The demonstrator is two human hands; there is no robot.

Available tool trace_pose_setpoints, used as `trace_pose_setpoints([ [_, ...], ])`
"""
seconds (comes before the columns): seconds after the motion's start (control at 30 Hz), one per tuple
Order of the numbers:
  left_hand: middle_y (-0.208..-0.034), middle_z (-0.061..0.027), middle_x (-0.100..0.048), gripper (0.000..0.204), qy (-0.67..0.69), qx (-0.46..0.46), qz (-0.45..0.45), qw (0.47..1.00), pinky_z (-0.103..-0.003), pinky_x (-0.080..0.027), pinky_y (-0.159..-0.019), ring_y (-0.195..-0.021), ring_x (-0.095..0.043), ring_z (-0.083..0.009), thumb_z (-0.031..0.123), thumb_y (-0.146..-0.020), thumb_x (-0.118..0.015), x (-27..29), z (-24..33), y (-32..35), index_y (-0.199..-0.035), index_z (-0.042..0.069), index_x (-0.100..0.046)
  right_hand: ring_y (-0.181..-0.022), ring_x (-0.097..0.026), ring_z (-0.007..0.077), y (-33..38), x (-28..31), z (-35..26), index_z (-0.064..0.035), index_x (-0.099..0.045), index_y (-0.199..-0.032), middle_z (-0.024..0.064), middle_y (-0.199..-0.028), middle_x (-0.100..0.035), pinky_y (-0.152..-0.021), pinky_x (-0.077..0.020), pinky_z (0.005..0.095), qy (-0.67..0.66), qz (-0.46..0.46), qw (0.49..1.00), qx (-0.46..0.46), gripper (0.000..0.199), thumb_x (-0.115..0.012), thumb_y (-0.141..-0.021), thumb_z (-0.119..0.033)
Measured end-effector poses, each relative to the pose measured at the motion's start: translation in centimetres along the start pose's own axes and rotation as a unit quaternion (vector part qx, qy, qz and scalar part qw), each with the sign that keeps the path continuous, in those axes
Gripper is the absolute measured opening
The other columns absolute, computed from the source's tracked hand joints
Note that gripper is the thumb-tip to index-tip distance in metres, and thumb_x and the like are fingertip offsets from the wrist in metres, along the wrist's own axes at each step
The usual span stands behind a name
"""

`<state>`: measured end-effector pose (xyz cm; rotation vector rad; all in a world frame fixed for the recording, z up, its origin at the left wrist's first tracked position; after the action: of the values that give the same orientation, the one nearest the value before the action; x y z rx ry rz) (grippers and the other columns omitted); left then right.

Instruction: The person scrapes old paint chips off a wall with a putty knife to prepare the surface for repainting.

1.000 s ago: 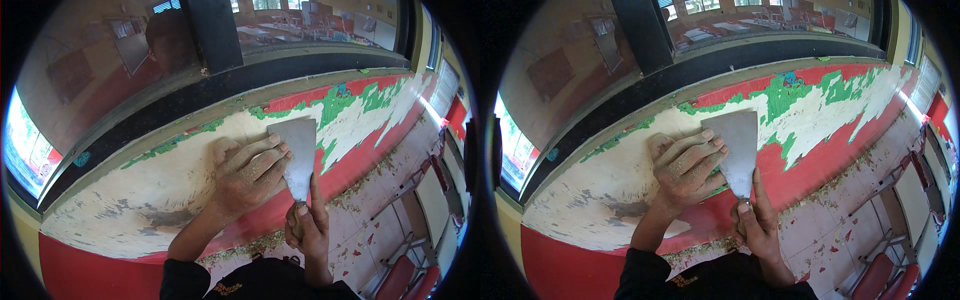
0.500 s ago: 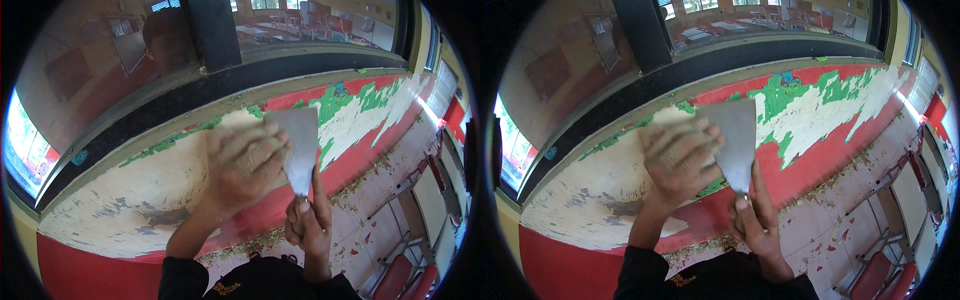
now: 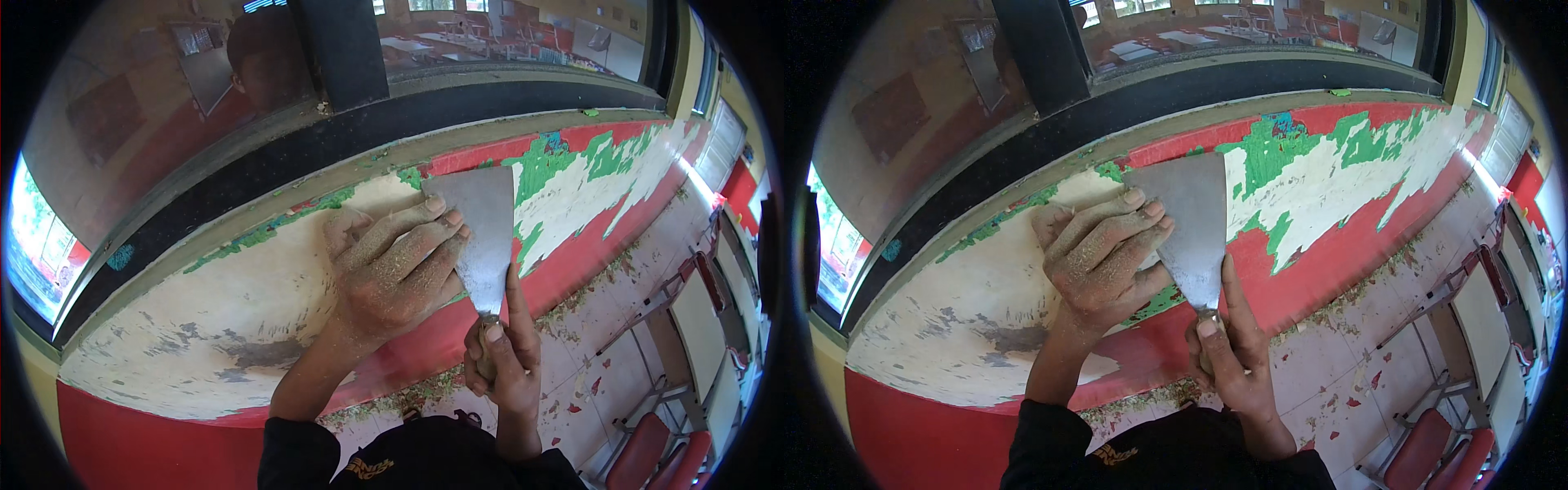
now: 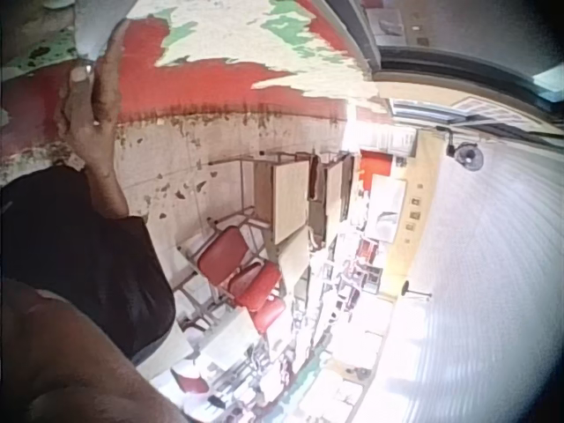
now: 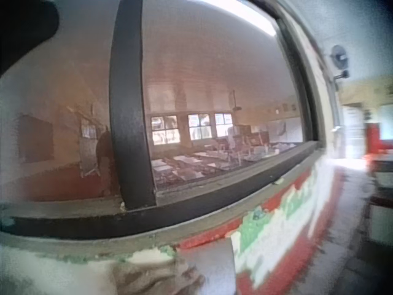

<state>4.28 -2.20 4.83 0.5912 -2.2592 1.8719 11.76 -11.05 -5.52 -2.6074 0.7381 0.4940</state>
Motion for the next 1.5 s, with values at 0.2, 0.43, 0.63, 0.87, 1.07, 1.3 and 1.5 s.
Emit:
trace_pose_setpoints([
  [0.2,-0.087,0.0087,-0.063,0.021,-0.022,-0.013,0.019,0.999,-0.032,-0.032,-0.075,-0.089,-0.061,-0.0096,0.019,-0.057,-0.071,0.0,-0.3,0.1,-0.078,0.017,-0.068,-0.043,-0.033,0.0028,-0.3,-0.3,0.2,-0.0082,-0.005,-0.143,0.0010,-0.064,-0.043,-0.038,-0.0331,0.0180,0.040,-0.001,0.999,-0.014,0.060,-0.039,-0.094,-0.012],
  [0.43,-0.088,0.0096,-0.061,0.019,-0.016,0.006,0.021,1.000,-0.033,-0.031,-0.078,-0.091,-0.059,-0.0078,0.017,-0.060,-0.071,0.0,-0.2,0.6,-0.079,0.018,-0.067,-0.038,-0.032,0.0045,-0.4,-0.3,0.3,-0.0088,-0.007,-0.143,0.0035,-0.064,-0.041,-0.031,-0.0324,0.0187,0.051,-0.008,0.999,0.016,0.060,-0.039,-0.092,-0.014],
  [0.63,-0.088,0.0097,-0.061,0.016,-0.008,0.015,0.038,0.999,-0.032,-0.032,-0.076,-0.091,-0.060,-0.0065,0.014,-0.061,-0.070,0.0,0.3,1.1,-0.075,0.017,-0.065,-0.039,-0.029,0.0037,0.5,-0.1,0.2,-0.0106,-0.006,-0.143,0.0020,-0.061,-0.039,-0.031,-0.0319,0.0187,0.020,-0.012,1.000,0.013,0.059,-0.038,-0.093,-0.011],
  [0.87,-0.090,0.0092,-0.061,0.008,-0.011,0.016,0.027,0.999,-0.030,-0.032,-0.071,-0.090,-0.061,-0.0085,0.015,-0.065,-0.070,-0.3,0.2,0.8,-0.071,0.018,-0.066,-0.045,-0.033,0.0026,0.3,0.1,-0.1,-0.0103,-0.004,-0.143,0.0005,-0.064,-0.041,-0.038,-0.0341,0.0187,0.012,-0.017,1.000,-0.004,0.059,-0.037,-0.094,-0.009],
  [1.07,-0.088,0.0101,-0.062,0.011,-0.012,0.042,0.028,0.999,-0.030,-0.031,-0.072,-0.091,-0.060,-0.0070,0.015,-0.063,-0.071,0.3,-0.4,0.3,-0.072,0.018,-0.067,-0.044,-0.033,0.0029,-0.8,-0.5,-0.5,-0.0098,-0.005,-0.143,0.0007,-0.064,-0.042,-0.039,-0.0336,0.0182,0.037,-0.015,0.999,-0.009,0.059,-0.039,-0.094,-0.011],
  [1.3,-0.088,0.0098,-0.061,0.011,-0.024,0.025,0.041,0.999,-0.031,-0.032,-0.072,-0.092,-0.060,-0.0070,0.015,-0.064,-0.070,0.5,-0.6,-0.2,-0.074,0.017,-0.067,-0.038,-0.030,0.0032,-1.2,-0.6,-0.4,-0.0090,-0.006,-0.143,0.0036,-0.064,-0.042,-0.030,-0.0307,0.0180,0.066,-0.013,0.997,0.027,0.060,-0.038,-0.092,-0.011],
  [1.5,-0.089,0.0091,-0.061,0.017,-0.021,0.020,0.056,0.998,-0.032,-0.033,-0.076,-0.092,-0.059,-0.0085,0.013,-0.061,-0.068,-0.1,-0.3,1.5,-0.077,0.015,-0.067,-0.037,-0.029,0.0030,-0.4,-0.4,-0.2,-0.0090,-0.007,-0.143,0.0026,-0.063,-0.041,-0.031,-0.0306,0.0183,0.042,-0.027,0.999,0.008,0.060,-0.039,-0.093,-0.012],
])
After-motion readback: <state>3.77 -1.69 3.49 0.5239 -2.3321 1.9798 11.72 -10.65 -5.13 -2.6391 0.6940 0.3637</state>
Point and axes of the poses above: each hand's wrist, its own y-axis away from the middle knuckle, its own x-axis out of the back of the hand, z = x × y, the point moved 7 cm from there along -y, towards the middle knuckle
